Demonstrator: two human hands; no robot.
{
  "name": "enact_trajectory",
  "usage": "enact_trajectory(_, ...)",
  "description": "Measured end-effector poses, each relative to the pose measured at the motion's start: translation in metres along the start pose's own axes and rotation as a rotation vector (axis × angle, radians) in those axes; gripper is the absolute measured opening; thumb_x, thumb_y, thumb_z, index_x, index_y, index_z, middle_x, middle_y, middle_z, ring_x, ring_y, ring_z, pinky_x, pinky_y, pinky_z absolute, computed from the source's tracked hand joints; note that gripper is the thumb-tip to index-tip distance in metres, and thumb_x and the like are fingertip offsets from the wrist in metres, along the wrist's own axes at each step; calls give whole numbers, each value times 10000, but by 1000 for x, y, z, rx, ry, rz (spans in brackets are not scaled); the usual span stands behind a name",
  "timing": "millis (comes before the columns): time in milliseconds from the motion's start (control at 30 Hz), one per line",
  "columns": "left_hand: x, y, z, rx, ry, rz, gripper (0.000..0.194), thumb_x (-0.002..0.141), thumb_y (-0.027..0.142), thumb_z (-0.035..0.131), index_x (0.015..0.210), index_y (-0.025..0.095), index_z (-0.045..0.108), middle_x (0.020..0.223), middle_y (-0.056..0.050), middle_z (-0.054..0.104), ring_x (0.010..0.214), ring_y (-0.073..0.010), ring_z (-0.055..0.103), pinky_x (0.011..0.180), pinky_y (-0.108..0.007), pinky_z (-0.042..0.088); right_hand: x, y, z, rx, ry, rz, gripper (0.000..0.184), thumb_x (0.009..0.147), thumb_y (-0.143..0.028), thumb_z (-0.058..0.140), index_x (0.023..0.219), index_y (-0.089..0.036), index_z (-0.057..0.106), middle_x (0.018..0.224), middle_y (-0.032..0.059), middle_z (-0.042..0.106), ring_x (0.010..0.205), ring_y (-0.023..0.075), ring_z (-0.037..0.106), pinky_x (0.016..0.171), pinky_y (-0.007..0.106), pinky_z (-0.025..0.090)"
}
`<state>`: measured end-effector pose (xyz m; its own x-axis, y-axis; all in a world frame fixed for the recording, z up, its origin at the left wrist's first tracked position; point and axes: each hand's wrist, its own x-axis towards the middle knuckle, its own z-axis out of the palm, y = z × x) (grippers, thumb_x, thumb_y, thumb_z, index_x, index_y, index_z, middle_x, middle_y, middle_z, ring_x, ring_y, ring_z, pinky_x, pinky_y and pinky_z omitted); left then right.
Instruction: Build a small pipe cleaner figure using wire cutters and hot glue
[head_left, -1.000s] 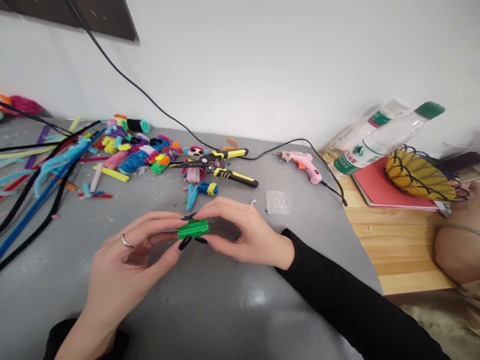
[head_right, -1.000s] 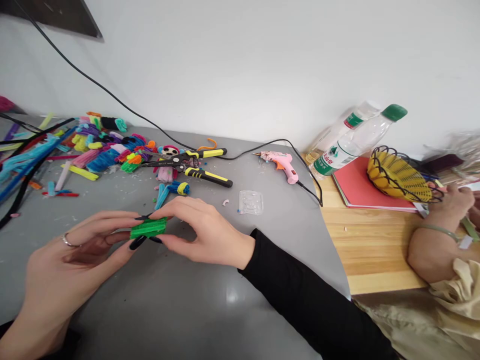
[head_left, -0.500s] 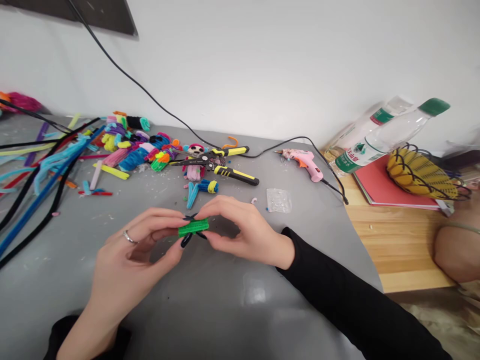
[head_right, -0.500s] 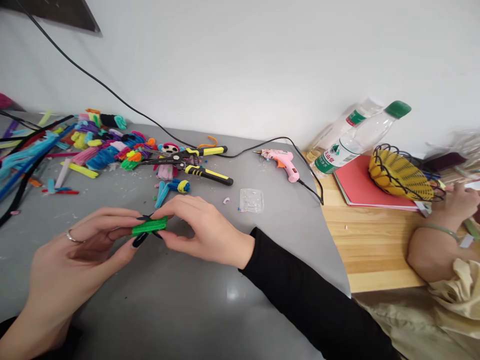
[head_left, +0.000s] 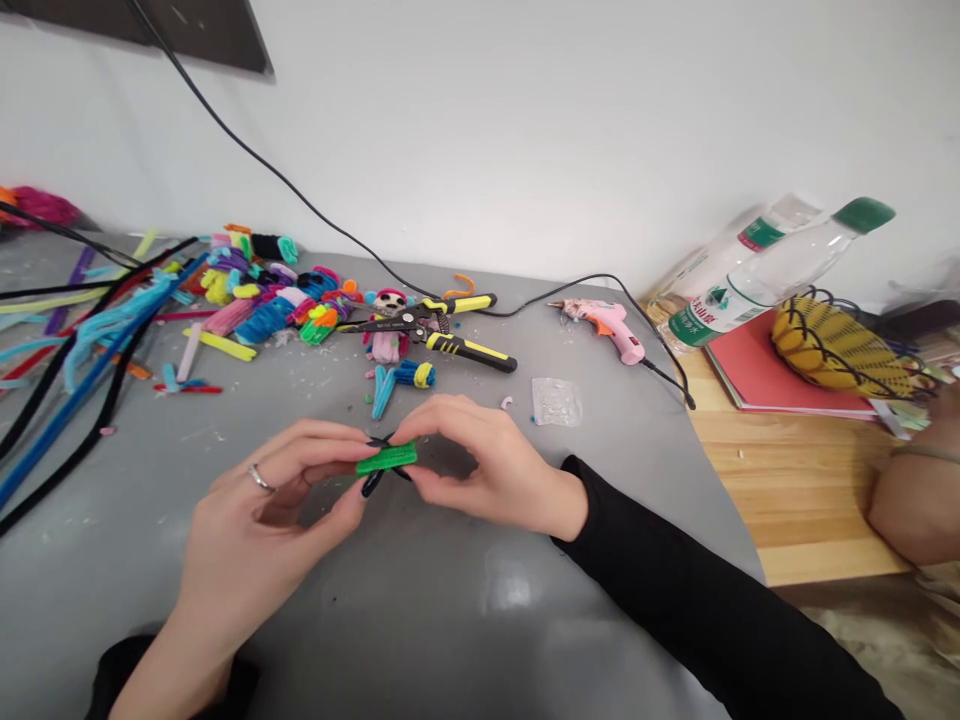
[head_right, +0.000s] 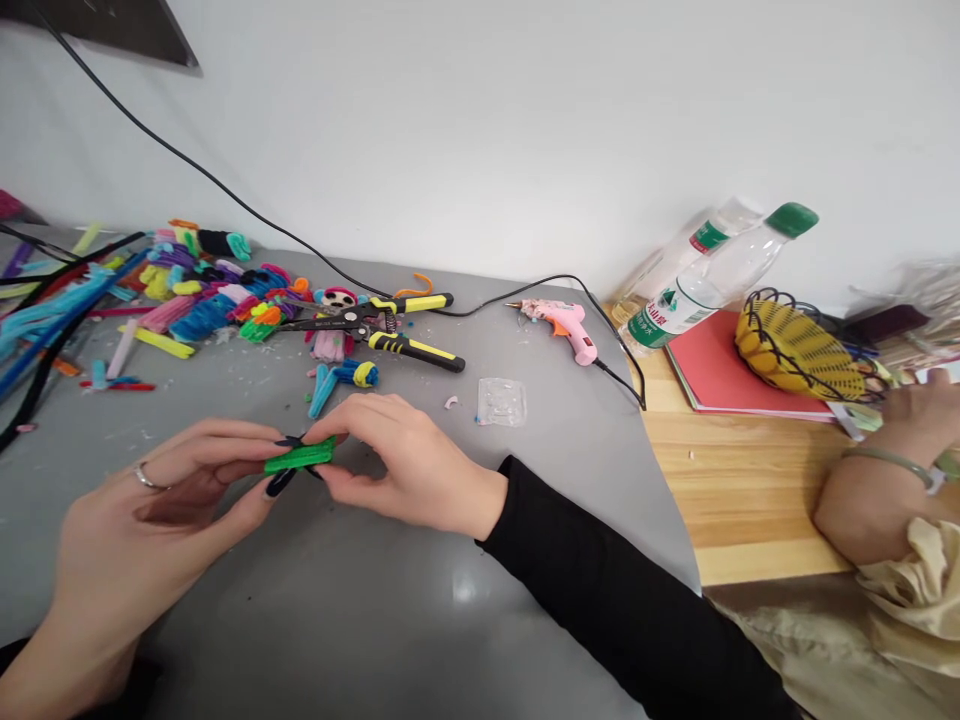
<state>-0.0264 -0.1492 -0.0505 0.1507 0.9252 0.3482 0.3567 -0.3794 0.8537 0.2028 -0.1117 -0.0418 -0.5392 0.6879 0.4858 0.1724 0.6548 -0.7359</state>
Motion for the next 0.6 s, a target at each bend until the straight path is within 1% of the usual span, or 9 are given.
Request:
enact_trajectory(200,4,4,3,17,29,25,227,884,154,698,997,331,785,1002,38,772,853,-121,766,758,-183,666,0,0,0,-29,14,-21,125,1008,-176,638,1127,-211,651,1084,51,787,990,164,719,983,349,573)
enact_trajectory(433,4,7,3,48,35,41,209,886,155,690,982,321,774,974,44,775,802,-118,768,714,-180,660,-1,1,1,-58,16,-18,117,1014,-184,629,1121,-217,661,1054,42,797,973,164,725,983,365,576)
enact_trajectory(533,3,6,3,34,25,32,226,893,149,685,996,330,772,993,52,767,837,-109,765,736,-166,653,-1,1,1,-62,18,-14,119,1011,-177,636,1117,-225,658,1034,30,797,957,161,731,979,359,576)
enact_trajectory(600,2,4,2,14,31,21,227,899,153,687,1010,331,774,1013,51,765,879,-116,767,775,-179,658,-1,0,1,-71,2,-15,137,1026,-188,635,1157,-227,643,1072,38,793,1005,168,736,987,357,576)
